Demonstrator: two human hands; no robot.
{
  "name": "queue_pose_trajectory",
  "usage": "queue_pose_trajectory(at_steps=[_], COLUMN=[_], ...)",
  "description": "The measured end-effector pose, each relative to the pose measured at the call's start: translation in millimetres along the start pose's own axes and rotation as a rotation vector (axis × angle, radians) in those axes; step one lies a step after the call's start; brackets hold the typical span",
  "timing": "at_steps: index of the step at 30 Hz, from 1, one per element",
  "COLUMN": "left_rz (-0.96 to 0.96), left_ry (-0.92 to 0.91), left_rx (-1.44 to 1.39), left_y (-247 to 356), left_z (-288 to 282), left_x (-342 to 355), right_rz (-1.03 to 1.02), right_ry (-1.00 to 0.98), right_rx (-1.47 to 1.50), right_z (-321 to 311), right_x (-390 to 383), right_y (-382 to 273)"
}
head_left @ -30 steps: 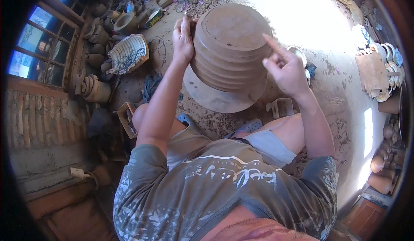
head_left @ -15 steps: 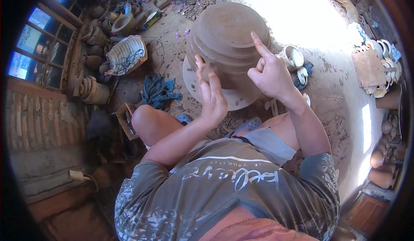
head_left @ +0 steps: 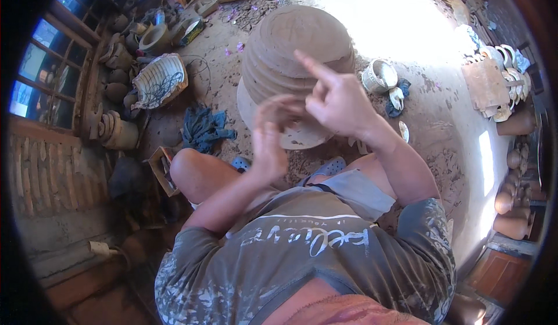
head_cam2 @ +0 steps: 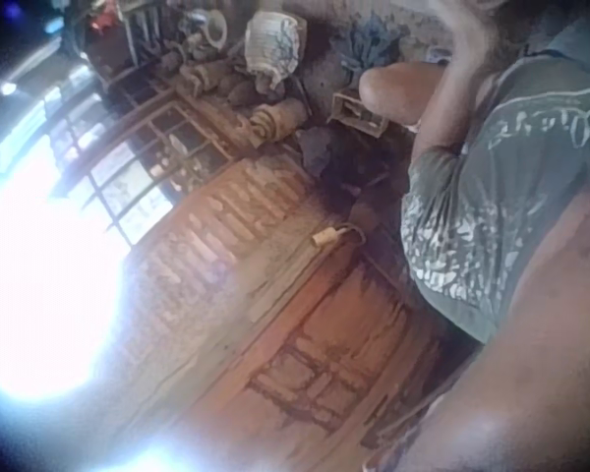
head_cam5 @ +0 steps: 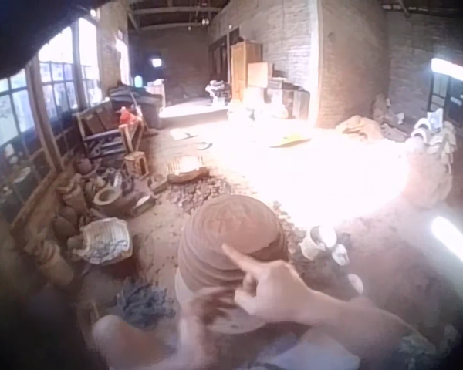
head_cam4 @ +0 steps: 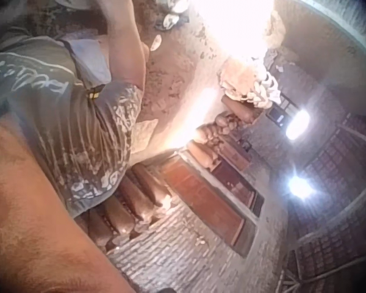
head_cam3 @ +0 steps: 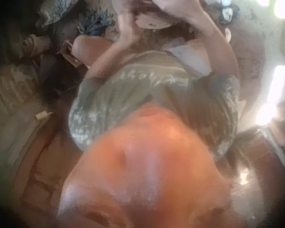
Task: The person shapes a large clay pot on a rotating wheel using their hands. They smooth the surface, add ridges, and refine the pot's form while seated on the floor.
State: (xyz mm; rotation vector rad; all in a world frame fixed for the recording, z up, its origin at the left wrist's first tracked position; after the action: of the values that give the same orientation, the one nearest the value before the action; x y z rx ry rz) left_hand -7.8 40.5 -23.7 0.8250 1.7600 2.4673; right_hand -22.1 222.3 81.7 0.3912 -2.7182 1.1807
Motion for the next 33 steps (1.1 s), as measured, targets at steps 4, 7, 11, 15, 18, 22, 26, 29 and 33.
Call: queue_pose_trajectory(at_steps=[4, 7, 11, 15, 18, 22, 26, 29, 33], left_rz=[0.2, 0.056, 0.074, 0.004, 0.053, 0.076, 0.09, -0.022, -0.151], left_ry=[0.349, 0.171, 0.16, 0.195, 0.22, 0.193, 0.18, 0.215, 0.014], left_rx=[0.404, 0.411, 0.463, 0.552, 0.602, 0.653, 0.671, 0.497, 0.24], left_y=[-8, -10, -35, -28, -34, -26, -21, -1, 21], left_z=[-53, -70, -58, -48, -47, -39, -39, -39, -68], left_x=[49, 67, 59, 47, 41, 34, 27, 30, 10], right_rz=[0.169, 0.234, -0.004, 0.023, -0.003, 0.014, 0.083, -0.131, -0.532], right_ry=[0.199, -0.083, -0.154, -0.199, -0.156, -0.044, -0.171, -0.062, 0.117], right_rx=[-0.257, -0.677, -0.63, -0.726, -0.761, -0.86, -0.802, -0.648, -0.402], right_z=[-67, -95, -89, -78, -67, -49, -21, 21, 30], right_x=[37, 78, 90, 78, 63, 37, 26, 9, -17], right_y=[36, 78, 90, 85, 79, 37, -17, -39, -41])
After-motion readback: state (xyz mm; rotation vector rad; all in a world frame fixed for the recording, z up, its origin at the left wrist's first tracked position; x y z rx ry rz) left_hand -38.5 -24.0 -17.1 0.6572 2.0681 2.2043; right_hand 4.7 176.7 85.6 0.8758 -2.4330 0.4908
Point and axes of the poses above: each hand's wrist, its own x-axis towards the middle knuckle, its own z-axis out of the palm, y = z × x, the point moved 2 cm from there along x, towards the middle knuckle
